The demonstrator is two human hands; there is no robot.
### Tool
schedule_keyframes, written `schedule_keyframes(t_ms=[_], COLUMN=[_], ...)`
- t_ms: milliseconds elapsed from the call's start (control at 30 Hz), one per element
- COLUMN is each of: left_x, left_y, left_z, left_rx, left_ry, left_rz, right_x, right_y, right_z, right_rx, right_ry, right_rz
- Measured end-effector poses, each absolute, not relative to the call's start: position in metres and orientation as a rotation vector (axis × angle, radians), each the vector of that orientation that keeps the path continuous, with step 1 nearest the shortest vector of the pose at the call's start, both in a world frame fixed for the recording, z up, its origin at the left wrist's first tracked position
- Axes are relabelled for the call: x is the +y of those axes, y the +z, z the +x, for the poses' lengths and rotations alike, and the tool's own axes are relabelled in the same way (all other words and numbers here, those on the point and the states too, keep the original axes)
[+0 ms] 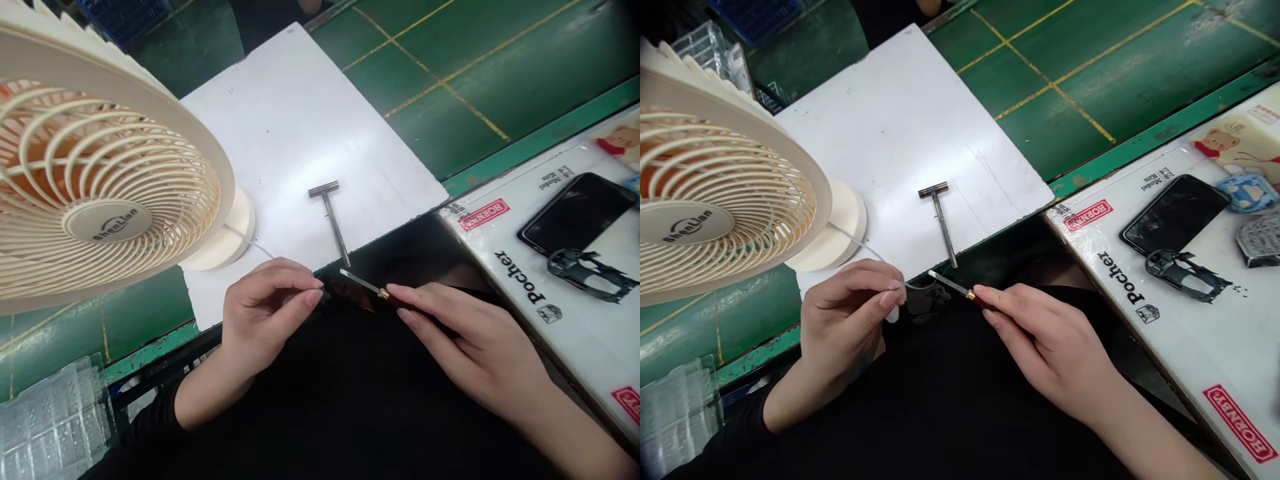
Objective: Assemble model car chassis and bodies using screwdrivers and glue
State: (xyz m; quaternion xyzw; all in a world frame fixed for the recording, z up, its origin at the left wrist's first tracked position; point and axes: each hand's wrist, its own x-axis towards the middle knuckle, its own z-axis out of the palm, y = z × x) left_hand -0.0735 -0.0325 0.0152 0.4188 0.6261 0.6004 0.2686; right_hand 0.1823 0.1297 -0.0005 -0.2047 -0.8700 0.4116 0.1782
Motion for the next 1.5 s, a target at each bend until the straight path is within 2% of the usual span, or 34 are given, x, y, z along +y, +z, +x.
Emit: schedule_keyframes(t_ms=[133,267,700,833,933,1100,1267,1500], left_x=[-0.019,-0.007,0.012,0.007,-0.003,-0.013,-0.002,0.008], left_y=[0.018,0.024,0.039,0.029,0.011,-0.016,-0.028,-0.021], left_z=[-0.052,-0.033,0.006,-0.008,-0.036,-0.082,-0.094,-0.103], left_rx=[1.260,1.084,1.048,1.213,1.621,2.365,2.462,2.392], left_ry=[1.713,1.642,1.507,1.449,1.388,0.891,0.391,0.211], left_rz=[0.777,0.588,0.330,0.355,0.625,1.407,1.647,1.738], right_x=[0.121,0.117,0.116,0.120,0.121,0.118,0.110,0.095], right_y=[0.016,0.023,0.022,0.014,0.004,-0.011,-0.011,-0.017], right_z=[0.198,0.214,0.246,0.243,0.235,0.210,0.176,0.144], right_rx=[-2.305,-2.242,-2.220,-2.259,-2.343,-2.462,-2.563,-2.691], right_ry=[1.194,1.174,1.129,1.097,1.045,0.971,0.921,0.759], right_rz=[-0.553,-0.570,-0.674,-0.825,-0.898,-0.878,-0.835,-0.819])
